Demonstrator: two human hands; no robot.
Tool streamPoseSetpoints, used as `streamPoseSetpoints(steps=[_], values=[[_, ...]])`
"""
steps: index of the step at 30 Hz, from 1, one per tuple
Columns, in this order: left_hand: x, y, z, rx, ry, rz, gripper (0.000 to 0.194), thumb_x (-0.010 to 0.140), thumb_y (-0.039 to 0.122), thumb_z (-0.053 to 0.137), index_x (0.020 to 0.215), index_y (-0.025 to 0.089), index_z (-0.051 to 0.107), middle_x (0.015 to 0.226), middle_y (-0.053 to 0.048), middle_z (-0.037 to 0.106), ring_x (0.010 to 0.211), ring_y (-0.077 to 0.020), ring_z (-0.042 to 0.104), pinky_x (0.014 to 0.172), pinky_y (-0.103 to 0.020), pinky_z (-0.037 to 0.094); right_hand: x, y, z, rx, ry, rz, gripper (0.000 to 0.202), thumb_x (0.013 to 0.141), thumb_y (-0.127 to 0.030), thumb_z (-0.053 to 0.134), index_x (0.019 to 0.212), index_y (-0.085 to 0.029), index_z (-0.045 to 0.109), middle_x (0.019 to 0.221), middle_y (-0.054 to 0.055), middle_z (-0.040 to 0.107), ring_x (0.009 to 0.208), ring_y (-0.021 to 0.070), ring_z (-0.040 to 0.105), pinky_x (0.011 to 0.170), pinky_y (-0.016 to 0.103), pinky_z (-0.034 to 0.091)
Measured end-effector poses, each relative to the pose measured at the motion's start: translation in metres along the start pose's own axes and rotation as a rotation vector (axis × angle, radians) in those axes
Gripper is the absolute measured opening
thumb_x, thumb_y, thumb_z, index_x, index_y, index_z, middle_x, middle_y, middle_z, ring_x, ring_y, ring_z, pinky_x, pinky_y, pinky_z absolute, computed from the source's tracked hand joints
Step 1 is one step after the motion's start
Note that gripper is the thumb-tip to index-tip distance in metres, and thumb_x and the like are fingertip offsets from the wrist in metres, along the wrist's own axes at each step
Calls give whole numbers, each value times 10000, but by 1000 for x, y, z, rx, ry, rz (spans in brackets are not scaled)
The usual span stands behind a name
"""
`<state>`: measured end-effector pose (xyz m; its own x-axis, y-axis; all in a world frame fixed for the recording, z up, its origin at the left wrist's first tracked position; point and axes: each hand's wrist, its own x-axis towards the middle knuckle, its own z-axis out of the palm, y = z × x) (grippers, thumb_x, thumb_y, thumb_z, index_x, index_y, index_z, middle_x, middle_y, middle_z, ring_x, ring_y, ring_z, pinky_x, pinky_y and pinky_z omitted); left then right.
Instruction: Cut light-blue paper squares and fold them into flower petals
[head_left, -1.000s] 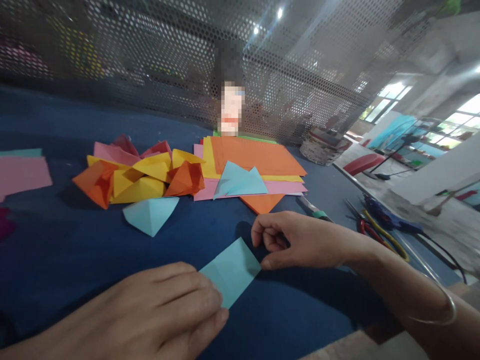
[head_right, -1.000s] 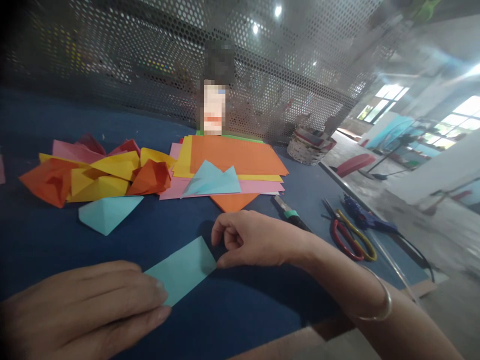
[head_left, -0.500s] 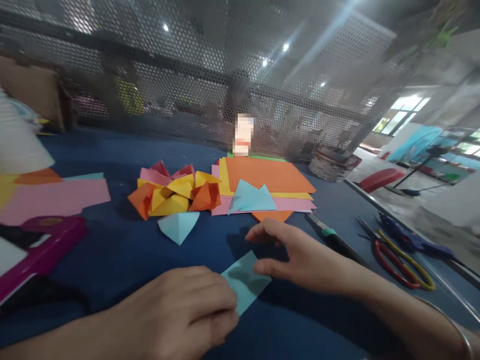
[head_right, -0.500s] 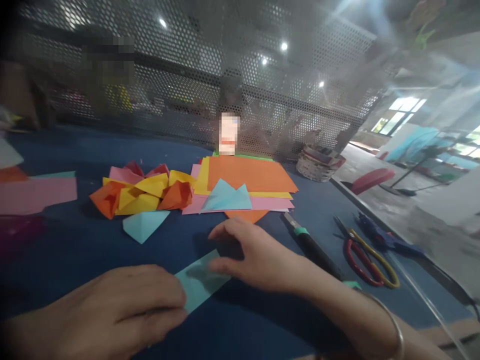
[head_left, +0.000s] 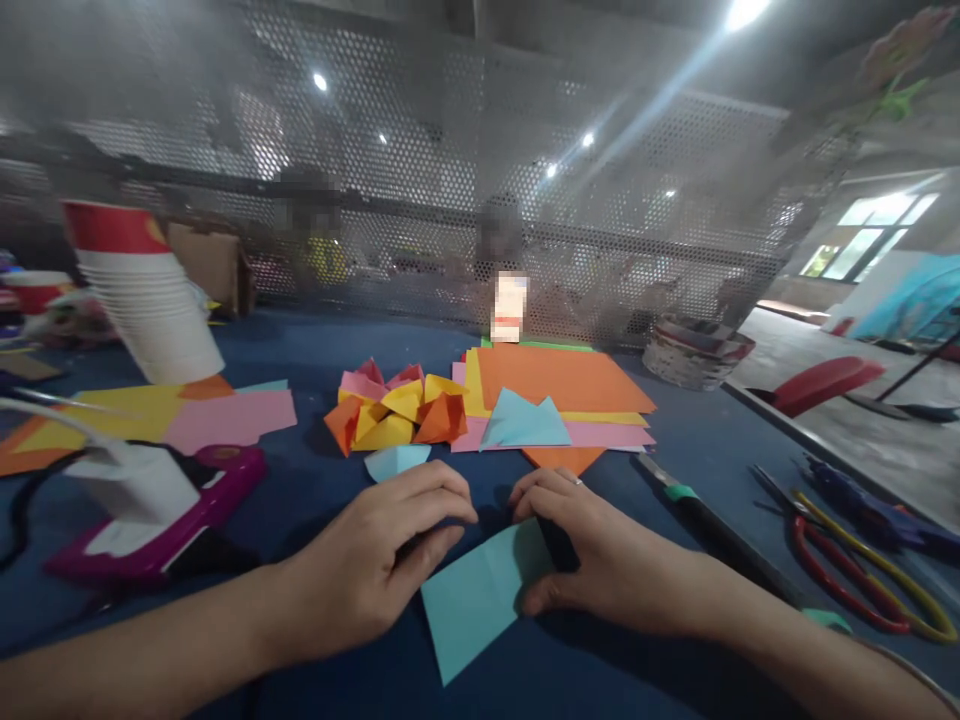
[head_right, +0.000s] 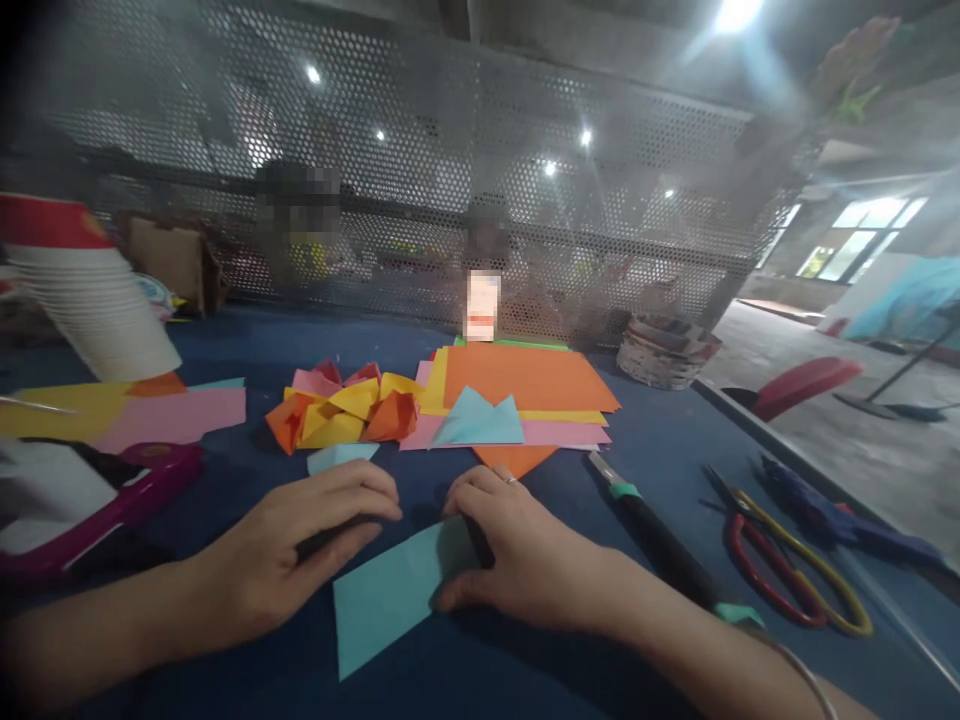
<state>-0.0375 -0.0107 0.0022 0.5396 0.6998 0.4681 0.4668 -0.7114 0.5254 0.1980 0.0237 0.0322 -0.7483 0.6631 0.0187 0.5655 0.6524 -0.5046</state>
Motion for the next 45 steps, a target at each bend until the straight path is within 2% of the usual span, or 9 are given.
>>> streamPoseSetpoints(steps=[4, 7, 11, 15, 21, 27, 33, 38, 45], values=[[4, 6, -3, -107, -36, -144, 147, 914, 191, 465, 990, 183, 590, 1005, -44, 594, 952, -172, 552, 847, -265, 426, 0, 0, 9, 32, 107, -54, 270, 694, -193, 760, 879, -185, 562, 972, 16, 547, 926, 158, 531, 827, 278, 461], [7, 7, -4, -257, -57, -333, 203, 932, 335, 454, 979, 201, 599, 969, -28, 608, 927, -189, 557, 818, -282, 430, -1, -3, 14, 14, 326, -118, 156, 751, -111, 677, 775, -185, 543, 963, 26, 547, 906, 148, 539, 806, 273, 463], [10, 3, -1, -542, 45, -548, 320, 909, 477, 454, 1061, 224, 579, 1046, -31, 582, 1004, -218, 520, 800, -300, 452, -4, -7, 14, -225, 647, -271, 124, 776, -84, 591, 744, -196, 551, 980, 53, 574, 925, 190, 536, 809, 347, 458], [12, 1, 1, -957, 103, -637, 339, 861, 466, 556, 1104, 230, 569, 1058, -38, 594, 983, -203, 543, 809, -315, 476, -7, -8, 11, -471, 778, -416, 142, 789, -71, 541, 775, -207, 580, 959, 46, 626, 932, 195, 552, 808, 349, 446], [14, 4, 0, -1167, 8, -762, 351, 710, 318, 757, 1025, 194, 662, 863, -19, 659, 798, -157, 595, 704, -240, 448, -10, -16, 6, -650, 710, -627, 246, 887, -95, 450, 819, -237, 640, 951, 2, 701, 960, 140, 597, 844, 296, 434], [11, 3, 1, -1103, 69, -720, 269, 661, 299, 785, 881, 151, 738, 799, -22, 688, 747, -137, 586, 707, -223, 431, -8, -17, 7, -705, 605, -716, 340, 964, -167, 376, 894, -267, 694, 998, -45, 725, 943, 130, 632, 816, 279, 446], [12, 0, 2, -1074, 134, -692, 221, 668, 271, 788, 848, 156, 731, 730, 1, 667, 682, -116, 570, 629, -190, 434, -5, -14, 6, -715, 549, -711, 306, 973, -205, 389, 981, -277, 687, 1073, -42, 704, 992, 141, 626, 866, 286, 447], [11, 2, 4, -1195, 67, -661, 228, 722, 329, 762, 842, 139, 724, 714, -14, 676, 632, -108, 584, 610, -192, 462, -7, -18, 5, -717, 485, -690, 268, 951, -206, 432, 974, -284, 687, 1084, -54, 698, 996, 148, 632, 863, 289, 471], [10, 4, 2, -1209, 64, -681, 300, 779, 343, 715, 1003, 145, 692, 840, -69, 730, 722, -160, 663, 670, -247, 516, -7, -15, 9, -660, 602, -593, 182, 907, -205, 518, 958, -261, 683, 1075, -26, 701, 1122, 192, 542, 916, 323, 415]])
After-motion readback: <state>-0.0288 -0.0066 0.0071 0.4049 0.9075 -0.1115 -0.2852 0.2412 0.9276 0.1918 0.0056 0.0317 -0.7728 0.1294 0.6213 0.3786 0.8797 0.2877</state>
